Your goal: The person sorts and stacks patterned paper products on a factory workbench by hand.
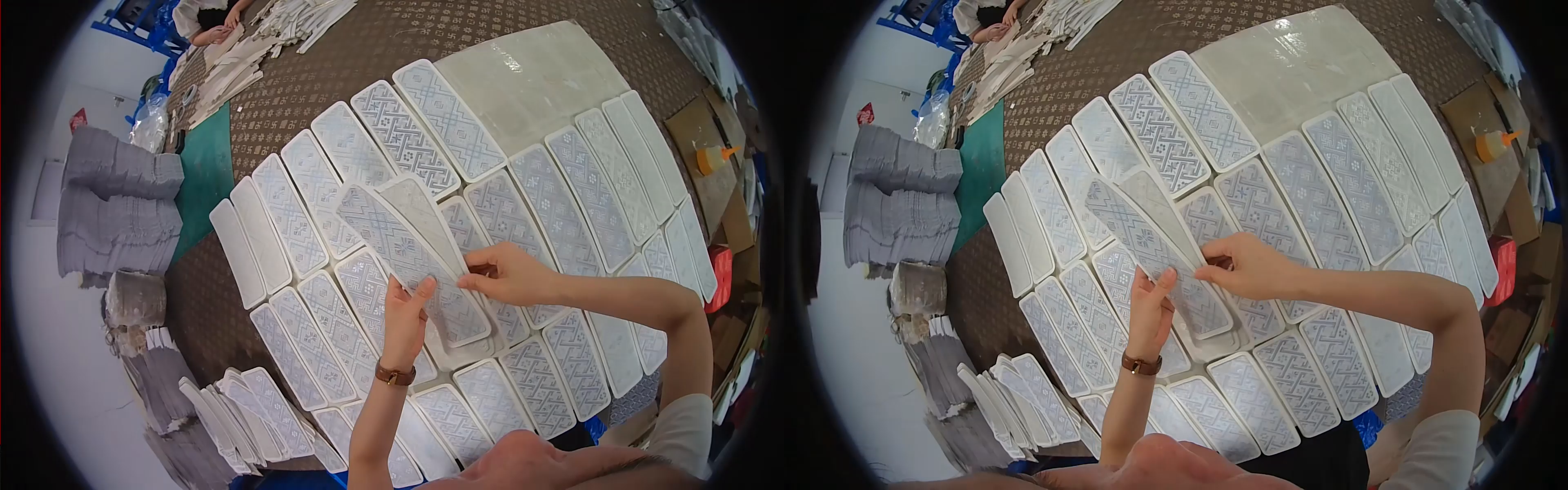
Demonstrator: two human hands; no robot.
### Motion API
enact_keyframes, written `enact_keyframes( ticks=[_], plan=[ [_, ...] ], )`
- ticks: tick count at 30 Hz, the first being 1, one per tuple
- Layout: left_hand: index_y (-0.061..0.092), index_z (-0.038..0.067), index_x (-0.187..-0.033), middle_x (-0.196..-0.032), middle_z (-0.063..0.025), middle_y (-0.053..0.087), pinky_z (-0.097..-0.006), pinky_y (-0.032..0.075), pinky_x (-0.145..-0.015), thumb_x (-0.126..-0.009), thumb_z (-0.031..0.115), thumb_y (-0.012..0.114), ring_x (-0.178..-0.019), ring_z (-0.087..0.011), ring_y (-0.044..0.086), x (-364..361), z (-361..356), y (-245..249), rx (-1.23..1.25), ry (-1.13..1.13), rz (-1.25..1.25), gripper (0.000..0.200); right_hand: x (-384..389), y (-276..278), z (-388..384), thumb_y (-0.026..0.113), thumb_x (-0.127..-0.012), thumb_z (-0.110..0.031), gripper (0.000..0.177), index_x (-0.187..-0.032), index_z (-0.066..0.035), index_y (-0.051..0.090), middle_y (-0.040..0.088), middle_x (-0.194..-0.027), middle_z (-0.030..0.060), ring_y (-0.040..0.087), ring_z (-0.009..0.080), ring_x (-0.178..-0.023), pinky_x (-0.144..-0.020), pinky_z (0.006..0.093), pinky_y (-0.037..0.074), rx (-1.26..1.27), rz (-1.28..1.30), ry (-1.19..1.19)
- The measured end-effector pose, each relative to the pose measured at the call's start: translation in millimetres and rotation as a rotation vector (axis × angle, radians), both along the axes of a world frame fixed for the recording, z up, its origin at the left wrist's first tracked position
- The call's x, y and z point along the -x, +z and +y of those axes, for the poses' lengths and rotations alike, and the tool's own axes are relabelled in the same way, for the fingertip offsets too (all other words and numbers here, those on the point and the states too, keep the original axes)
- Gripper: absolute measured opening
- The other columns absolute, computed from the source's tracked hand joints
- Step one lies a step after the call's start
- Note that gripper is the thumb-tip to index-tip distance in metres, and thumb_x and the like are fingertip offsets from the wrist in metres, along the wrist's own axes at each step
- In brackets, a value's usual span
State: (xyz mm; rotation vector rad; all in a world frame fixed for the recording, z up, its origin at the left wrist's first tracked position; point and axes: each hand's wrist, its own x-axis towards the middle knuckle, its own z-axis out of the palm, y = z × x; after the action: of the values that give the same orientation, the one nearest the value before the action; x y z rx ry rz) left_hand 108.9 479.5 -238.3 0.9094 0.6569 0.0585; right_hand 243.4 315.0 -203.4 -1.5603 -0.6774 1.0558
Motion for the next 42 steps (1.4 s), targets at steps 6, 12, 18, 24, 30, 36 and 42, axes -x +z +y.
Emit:
enact_keyframes(
  ticks=[6, 12, 18, 24, 30, 36, 42],
  plan=[
    [0.043, 0.004, -0.134, -0.126, -0.0063, 0.058, -0.0297, 0.046, -0.095, -0.088, 0.008, 0.068, -0.113, -0.0149, 0.056, -35.3, -35.7, 5.8, -0.016, 0.089, 0.044, 0.053, -51.1, 1.9, -38.1, 0.068, -0.090, -0.024, 0.025, -0.080, -0.001, 0.065, 0.055, -0.066, -0.0031, 0.045, 0.0039, -0.063, -0.056, 0.0234, 0.039, 0.154, -0.073, -0.118],
    [0.041, 0.004, -0.137, -0.128, -0.0066, 0.057, -0.0314, 0.046, -0.098, -0.093, 0.011, 0.061, -0.115, -0.0174, 0.055, -70.0, -36.3, 11.8, 0.009, 0.245, -0.005, 0.049, -170.7, -5.8, -51.6, 0.067, -0.090, -0.024, 0.020, -0.096, -0.005, 0.063, 0.066, -0.074, 0.0012, 0.054, 0.0047, -0.062, -0.055, 0.0221, 0.041, 0.006, -0.227, -0.504],
    [0.039, 0.003, -0.140, -0.136, -0.0097, 0.053, -0.0318, 0.045, -0.100, -0.096, 0.015, 0.054, -0.119, -0.0191, 0.054, -91.3, -49.6, 7.3, 0.143, 0.218, -0.089, 0.048, -269.5, -41.1, -16.7, 0.064, -0.092, -0.025, 0.022, -0.106, -0.009, 0.061, 0.069, -0.080, 0.0047, 0.055, 0.0063, -0.065, -0.056, 0.0228, 0.041, -0.006, -0.279, -0.536],
    [0.033, 0.001, -0.144, -0.142, -0.0139, 0.048, -0.0340, 0.044, -0.102, -0.096, 0.015, 0.052, -0.123, -0.0215, 0.051, -121.3, -64.7, -9.0, 0.259, 0.125, -0.204, 0.054, -293.5, -76.1, 9.1, 0.064, -0.092, -0.024, 0.021, -0.108, -0.010, 0.062, 0.070, -0.082, 0.0054, 0.052, 0.0064, -0.064, -0.057, 0.0253, 0.040, 0.030, -0.378, -0.519],
    [0.033, 0.001, -0.144, -0.141, -0.0149, 0.048, -0.0355, 0.044, -0.103, -0.096, 0.014, 0.053, -0.125, -0.0227, 0.050, -148.6, -72.2, -0.4, 0.272, 0.094, -0.220, 0.054, -298.4, -84.6, 10.2, 0.064, -0.091, -0.022, 0.021, -0.108, -0.009, 0.062, 0.070, -0.081, 0.0058, 0.051, 0.0064, -0.063, -0.056, 0.0264, 0.039, 0.028, -0.323, -0.523],
    [0.040, 0.003, -0.138, -0.131, -0.0112, 0.056, -0.0356, 0.045, -0.100, -0.094, 0.011, 0.056, -0.119, -0.0221, 0.054, -171.5, -76.7, -14.4, 0.307, 0.104, -0.165, 0.047, -301.0, -92.9, 13.9, 0.063, -0.091, -0.018, 0.019, -0.107, -0.009, 0.063, 0.071, -0.077, 0.0046, 0.051, 0.0064, -0.058, -0.053, 0.0260, 0.038, 0.057, -0.415, -0.521],
    [0.047, 0.004, -0.129, -0.121, -0.0069, 0.060, -0.0354, 0.047, -0.096, -0.093, 0.008, 0.058, -0.111, -0.0203, 0.058, -189.3, -79.8, -34.4, 0.372, 0.098, -0.141, 0.038, -302.1, -101.1, 18.2, 0.062, -0.090, -0.018, 0.019, -0.107, -0.010, 0.064, 0.072, -0.078, 0.0035, 0.052, 0.0069, -0.056, -0.052, 0.0258, 0.038, 0.012, -0.466, -0.577]
  ],
)
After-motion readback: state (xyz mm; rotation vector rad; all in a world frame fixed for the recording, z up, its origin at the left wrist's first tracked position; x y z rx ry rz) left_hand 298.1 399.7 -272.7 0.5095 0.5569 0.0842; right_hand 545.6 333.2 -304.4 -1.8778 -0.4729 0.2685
